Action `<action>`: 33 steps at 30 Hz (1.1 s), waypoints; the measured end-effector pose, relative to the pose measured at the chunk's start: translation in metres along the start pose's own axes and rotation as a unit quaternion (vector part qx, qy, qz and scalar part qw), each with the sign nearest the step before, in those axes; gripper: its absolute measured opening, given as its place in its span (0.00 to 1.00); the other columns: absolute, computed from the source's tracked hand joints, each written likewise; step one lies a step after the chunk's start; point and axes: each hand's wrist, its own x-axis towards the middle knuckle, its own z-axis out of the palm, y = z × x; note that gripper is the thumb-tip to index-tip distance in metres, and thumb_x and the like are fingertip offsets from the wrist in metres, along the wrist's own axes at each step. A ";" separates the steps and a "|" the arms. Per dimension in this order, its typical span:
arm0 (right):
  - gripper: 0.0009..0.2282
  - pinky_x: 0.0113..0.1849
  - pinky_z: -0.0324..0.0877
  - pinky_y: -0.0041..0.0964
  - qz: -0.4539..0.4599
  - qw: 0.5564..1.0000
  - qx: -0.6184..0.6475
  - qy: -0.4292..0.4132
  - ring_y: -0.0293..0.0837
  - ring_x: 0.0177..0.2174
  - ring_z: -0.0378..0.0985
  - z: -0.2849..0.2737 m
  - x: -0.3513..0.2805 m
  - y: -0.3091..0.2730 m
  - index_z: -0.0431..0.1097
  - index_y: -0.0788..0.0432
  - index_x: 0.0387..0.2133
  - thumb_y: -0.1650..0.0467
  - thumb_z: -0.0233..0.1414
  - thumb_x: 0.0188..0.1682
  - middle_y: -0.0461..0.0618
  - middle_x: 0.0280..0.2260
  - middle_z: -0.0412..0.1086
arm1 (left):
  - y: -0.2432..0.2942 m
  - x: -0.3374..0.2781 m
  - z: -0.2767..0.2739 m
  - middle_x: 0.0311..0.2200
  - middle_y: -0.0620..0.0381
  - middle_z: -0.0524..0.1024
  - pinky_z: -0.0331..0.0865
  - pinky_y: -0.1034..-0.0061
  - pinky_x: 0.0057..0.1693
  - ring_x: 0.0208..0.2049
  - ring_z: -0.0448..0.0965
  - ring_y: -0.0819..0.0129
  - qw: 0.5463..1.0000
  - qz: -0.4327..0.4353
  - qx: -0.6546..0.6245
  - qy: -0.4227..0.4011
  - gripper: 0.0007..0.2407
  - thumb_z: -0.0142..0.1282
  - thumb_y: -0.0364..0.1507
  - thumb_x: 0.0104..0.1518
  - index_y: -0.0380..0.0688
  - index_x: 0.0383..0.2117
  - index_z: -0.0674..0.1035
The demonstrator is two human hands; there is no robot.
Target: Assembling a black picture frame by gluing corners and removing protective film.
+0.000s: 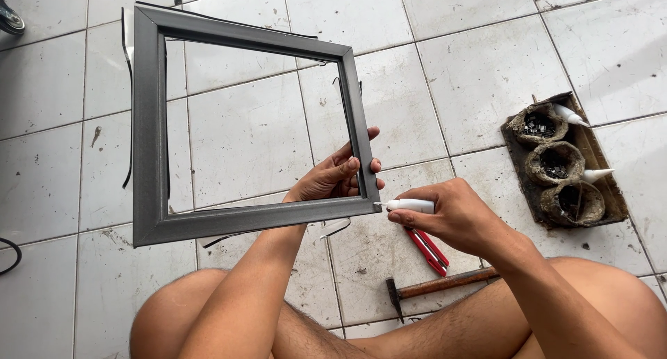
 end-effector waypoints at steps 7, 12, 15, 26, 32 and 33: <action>0.10 0.36 0.70 0.47 -0.005 1.000 -0.011 -0.006 0.54 0.33 0.78 -0.001 -0.002 -0.003 0.76 0.57 0.30 0.68 0.55 0.36 0.59 0.28 0.76 | -0.003 0.000 -0.001 0.33 0.49 0.73 0.73 0.67 0.41 0.33 0.78 0.60 1.000 -0.005 -0.006 0.002 0.23 0.48 0.27 0.54 0.49 0.56 0.57; 0.10 0.37 0.70 0.47 0.009 1.000 -0.026 -0.013 0.55 0.34 0.78 -0.003 -0.004 -0.006 0.76 0.57 0.31 0.67 0.55 0.37 0.59 0.28 0.75 | -0.003 0.000 -0.001 0.34 0.48 0.73 0.73 0.67 0.41 0.33 0.78 0.60 1.000 -0.005 -0.006 0.002 0.23 0.49 0.27 0.53 0.49 0.56 0.57; 0.10 0.37 0.70 0.47 0.016 0.999 -0.033 -0.014 0.55 0.34 0.78 -0.005 -0.006 -0.007 0.76 0.57 0.31 0.67 0.55 0.37 0.59 0.28 0.75 | -0.001 0.000 0.001 0.34 0.48 0.73 0.73 0.67 0.41 0.33 0.78 0.61 1.000 -0.004 -0.008 0.003 0.23 0.49 0.27 0.54 0.49 0.56 0.57; 0.10 0.37 0.70 0.48 0.014 0.999 -0.044 -0.017 0.55 0.34 0.77 -0.006 -0.005 -0.008 0.76 0.57 0.31 0.67 0.54 0.37 0.60 0.28 0.75 | -0.003 0.000 -0.002 0.34 0.49 0.73 0.73 0.66 0.42 0.33 0.78 0.60 1.000 0.000 -0.006 0.005 0.23 0.49 0.27 0.53 0.48 0.56 0.57; 0.11 0.36 0.70 0.46 0.012 0.999 -0.045 -0.020 0.54 0.33 0.78 -0.005 -0.004 -0.006 0.75 0.57 0.31 0.67 0.54 0.38 0.59 0.28 0.75 | -0.002 0.000 -0.001 0.33 0.49 0.73 0.73 0.67 0.41 0.33 0.78 0.60 1.000 -0.004 -0.003 0.007 0.23 0.48 0.27 0.54 0.49 0.56 0.57; 0.10 0.36 0.70 0.45 0.010 0.999 -0.046 -0.020 0.54 0.33 0.78 -0.005 -0.004 -0.006 0.75 0.57 0.31 0.67 0.54 0.38 0.59 0.28 0.75 | -0.002 0.000 -0.002 0.34 0.49 0.73 0.74 0.68 0.41 0.33 0.78 0.60 1.000 -0.005 -0.001 0.008 0.23 0.48 0.28 0.54 0.49 0.56 0.57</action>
